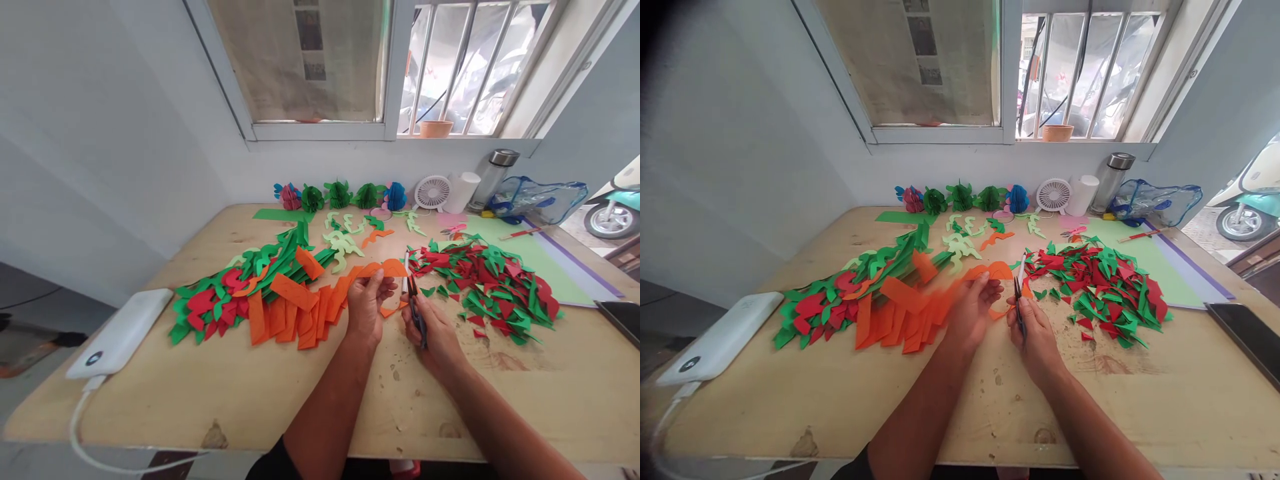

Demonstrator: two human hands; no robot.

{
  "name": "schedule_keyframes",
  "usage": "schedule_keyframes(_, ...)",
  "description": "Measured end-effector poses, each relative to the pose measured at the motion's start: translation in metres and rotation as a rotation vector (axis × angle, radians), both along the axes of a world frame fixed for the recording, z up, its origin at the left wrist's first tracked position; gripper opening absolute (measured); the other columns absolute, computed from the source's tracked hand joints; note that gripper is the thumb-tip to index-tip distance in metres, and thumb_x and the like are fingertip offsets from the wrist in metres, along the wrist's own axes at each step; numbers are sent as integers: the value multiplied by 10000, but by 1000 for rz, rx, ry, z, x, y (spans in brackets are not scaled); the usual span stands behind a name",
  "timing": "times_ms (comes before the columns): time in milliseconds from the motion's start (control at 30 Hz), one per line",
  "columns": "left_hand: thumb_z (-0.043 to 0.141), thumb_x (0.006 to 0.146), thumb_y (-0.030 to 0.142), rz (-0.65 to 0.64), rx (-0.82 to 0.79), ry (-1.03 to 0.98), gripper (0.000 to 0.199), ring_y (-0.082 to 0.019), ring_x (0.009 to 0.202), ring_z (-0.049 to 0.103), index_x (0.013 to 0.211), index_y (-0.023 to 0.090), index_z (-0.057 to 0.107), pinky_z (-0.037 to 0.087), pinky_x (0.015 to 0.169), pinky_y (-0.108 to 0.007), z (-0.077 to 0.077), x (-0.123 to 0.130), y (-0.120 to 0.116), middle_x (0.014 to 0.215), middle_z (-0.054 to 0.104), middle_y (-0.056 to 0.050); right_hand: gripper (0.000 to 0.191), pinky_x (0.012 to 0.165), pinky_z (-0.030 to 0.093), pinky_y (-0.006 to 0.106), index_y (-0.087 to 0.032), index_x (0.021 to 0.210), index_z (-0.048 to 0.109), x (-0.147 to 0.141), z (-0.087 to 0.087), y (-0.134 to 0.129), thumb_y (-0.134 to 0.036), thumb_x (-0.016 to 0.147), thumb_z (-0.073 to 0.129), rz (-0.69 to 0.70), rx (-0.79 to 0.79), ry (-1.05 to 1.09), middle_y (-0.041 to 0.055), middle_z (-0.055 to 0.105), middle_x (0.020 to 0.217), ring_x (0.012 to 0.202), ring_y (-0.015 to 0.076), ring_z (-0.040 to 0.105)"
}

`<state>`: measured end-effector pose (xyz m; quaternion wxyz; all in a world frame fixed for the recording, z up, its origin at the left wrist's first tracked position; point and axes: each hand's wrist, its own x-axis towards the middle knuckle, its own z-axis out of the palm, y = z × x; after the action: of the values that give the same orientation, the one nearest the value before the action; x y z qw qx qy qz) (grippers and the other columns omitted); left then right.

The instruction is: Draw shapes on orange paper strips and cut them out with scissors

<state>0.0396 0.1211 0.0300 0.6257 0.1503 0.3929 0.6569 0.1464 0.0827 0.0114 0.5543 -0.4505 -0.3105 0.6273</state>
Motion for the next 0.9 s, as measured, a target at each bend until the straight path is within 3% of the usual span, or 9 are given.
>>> schedule_keyframes(133,776,598,363,17,39,20,295,-132,608,664,687,127,623,483,637,-236,0,0,1,627,683,-36,435,339,131,181,-166,855,639,-2,8,-2,-563,699,726,75,-87,37,-62,494,536,352,26,248)
schedule_keyframes(333,793,600,362,29,33,24,306,-128,638,667,706,133,621,507,683,-253,1,1,-1,666,693,-31,425,330,100,176,-186,867,601,-4,17,4,-584,737,671,157,-148,-37,-93,441,496,340,31,197)
schedule_keyframes(633,782,613,346,18,68,75,306,-162,660,677,760,129,623,499,602,-249,1,2,-1,691,688,-43,439,374,112,191,-176,779,595,-6,5,13,-580,683,736,133,-54,44,-81,424,506,391,34,203)
schedule_keyframes(900,788,632,360,10,90,120,299,-133,604,655,755,130,642,506,606,-247,6,3,-4,696,697,-36,426,393,100,205,-176,797,598,-2,9,12,-579,716,707,157,-54,41,-82,396,502,404,41,190)
